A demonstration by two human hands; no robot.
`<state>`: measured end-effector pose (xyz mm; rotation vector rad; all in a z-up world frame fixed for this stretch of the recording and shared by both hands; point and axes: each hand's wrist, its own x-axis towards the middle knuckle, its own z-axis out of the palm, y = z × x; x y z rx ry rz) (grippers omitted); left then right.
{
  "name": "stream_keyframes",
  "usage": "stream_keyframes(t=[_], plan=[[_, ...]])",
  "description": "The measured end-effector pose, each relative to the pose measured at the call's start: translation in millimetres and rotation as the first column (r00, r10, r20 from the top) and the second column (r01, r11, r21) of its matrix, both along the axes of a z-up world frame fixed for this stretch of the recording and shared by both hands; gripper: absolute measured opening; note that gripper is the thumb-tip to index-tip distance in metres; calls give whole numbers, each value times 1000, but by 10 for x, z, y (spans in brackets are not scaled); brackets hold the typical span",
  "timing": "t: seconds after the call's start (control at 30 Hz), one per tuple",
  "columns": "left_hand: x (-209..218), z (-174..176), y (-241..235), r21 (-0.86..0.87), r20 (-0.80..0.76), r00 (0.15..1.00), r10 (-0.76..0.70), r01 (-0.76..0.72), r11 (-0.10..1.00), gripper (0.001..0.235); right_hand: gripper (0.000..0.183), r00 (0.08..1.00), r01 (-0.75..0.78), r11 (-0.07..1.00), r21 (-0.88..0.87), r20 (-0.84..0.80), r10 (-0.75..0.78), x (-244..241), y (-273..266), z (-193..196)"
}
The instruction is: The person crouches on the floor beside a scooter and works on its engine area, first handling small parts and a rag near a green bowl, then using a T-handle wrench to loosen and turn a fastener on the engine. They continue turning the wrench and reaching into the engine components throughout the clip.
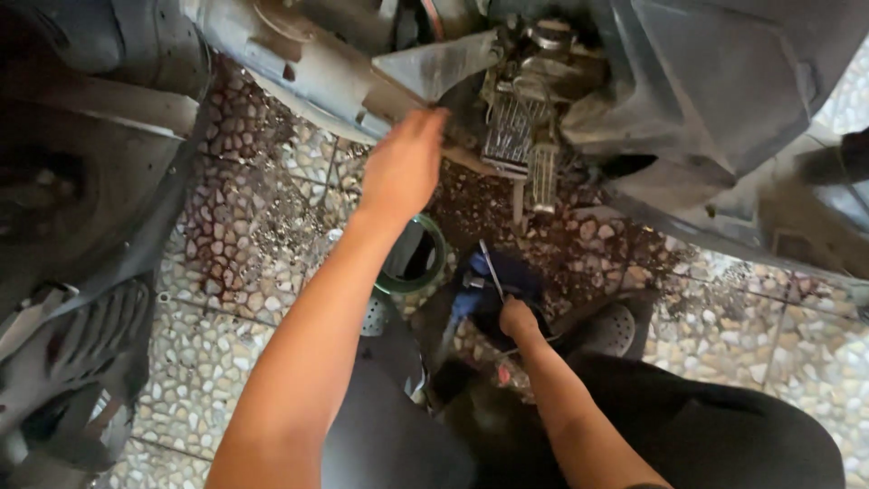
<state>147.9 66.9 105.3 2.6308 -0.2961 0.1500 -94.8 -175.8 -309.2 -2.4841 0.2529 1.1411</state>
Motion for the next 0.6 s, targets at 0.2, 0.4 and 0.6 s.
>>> stream_keyframes(t=[0.2, 0.4, 0.6], plan=[[699, -500, -3, 578, 182, 858, -480, 301, 758, 50, 32, 998, 32, 997, -71, -59, -36, -32, 68, 141], [1079, -459, 77, 832, 6, 587, -810, 446, 330, 25, 39, 993, 87, 994, -62, -80, -92, -10, 77, 280], [1158, -437, 129, 814, 161, 433, -887, 449, 368, 21, 40, 983, 127, 991, -52, -127, -132, 85, 73, 531]])
